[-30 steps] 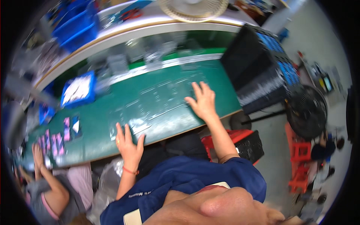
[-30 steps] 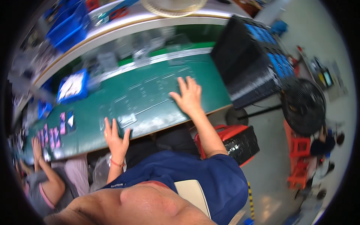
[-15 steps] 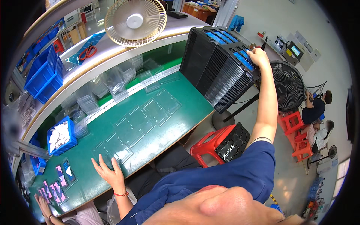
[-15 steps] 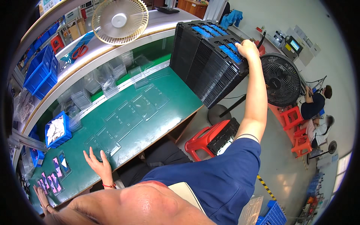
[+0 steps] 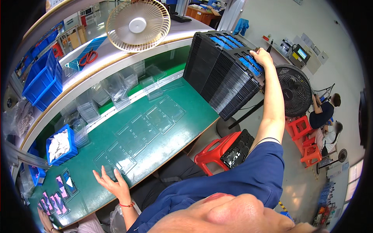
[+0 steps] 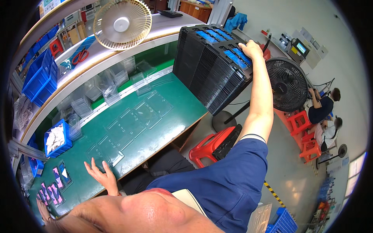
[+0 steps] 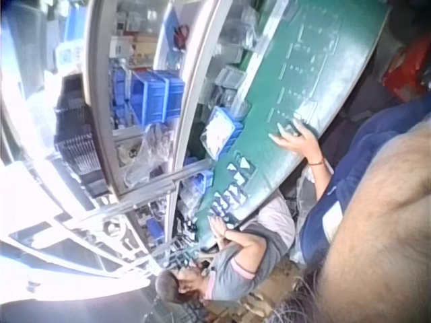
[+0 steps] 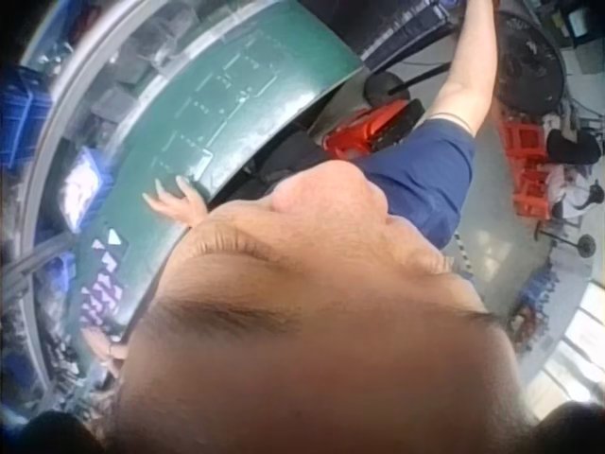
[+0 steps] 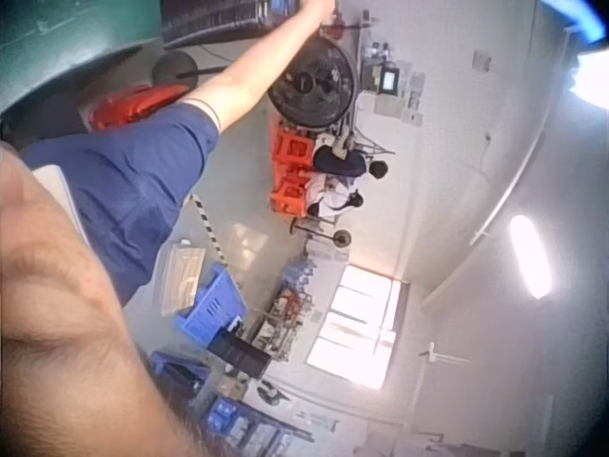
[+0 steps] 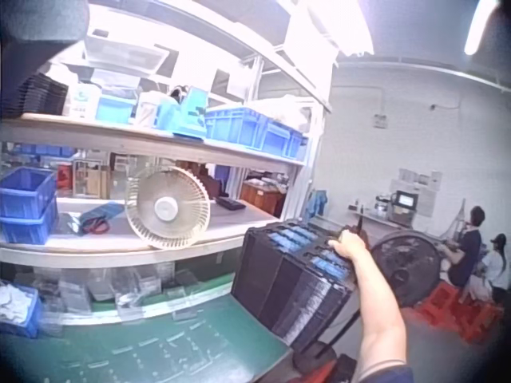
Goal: Sorting and placing blue electronic components into clear plastic trays and packaging them.
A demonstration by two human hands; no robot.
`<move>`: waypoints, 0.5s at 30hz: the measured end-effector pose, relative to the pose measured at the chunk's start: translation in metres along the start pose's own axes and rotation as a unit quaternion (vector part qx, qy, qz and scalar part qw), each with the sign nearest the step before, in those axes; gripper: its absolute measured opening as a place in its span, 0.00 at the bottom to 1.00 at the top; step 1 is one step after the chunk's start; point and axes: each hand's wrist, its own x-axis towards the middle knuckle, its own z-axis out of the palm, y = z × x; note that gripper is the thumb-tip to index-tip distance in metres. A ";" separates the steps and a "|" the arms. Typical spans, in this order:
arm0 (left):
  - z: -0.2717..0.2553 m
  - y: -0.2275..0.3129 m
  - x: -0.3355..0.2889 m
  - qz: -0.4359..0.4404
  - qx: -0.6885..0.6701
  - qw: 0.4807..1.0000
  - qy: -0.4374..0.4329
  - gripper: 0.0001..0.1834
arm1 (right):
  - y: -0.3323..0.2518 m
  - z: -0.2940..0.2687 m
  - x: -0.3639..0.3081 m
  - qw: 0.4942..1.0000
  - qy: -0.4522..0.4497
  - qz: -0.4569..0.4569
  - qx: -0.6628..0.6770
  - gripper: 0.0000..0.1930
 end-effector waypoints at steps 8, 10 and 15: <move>-0.003 -0.001 -0.001 -0.003 -0.012 1.000 0.003 0.23 | -0.025 -0.031 -0.028 0.996 0.004 -0.079 0.036 0.28; -0.003 -0.003 -0.001 -0.004 -0.010 1.000 0.003 0.22 | -0.031 -0.027 -0.034 0.996 -0.029 -0.085 0.025 0.28; -0.002 -0.003 -0.001 -0.003 -0.018 1.000 0.006 0.21 | -0.016 -0.021 -0.028 0.991 -0.048 -0.109 0.059 0.32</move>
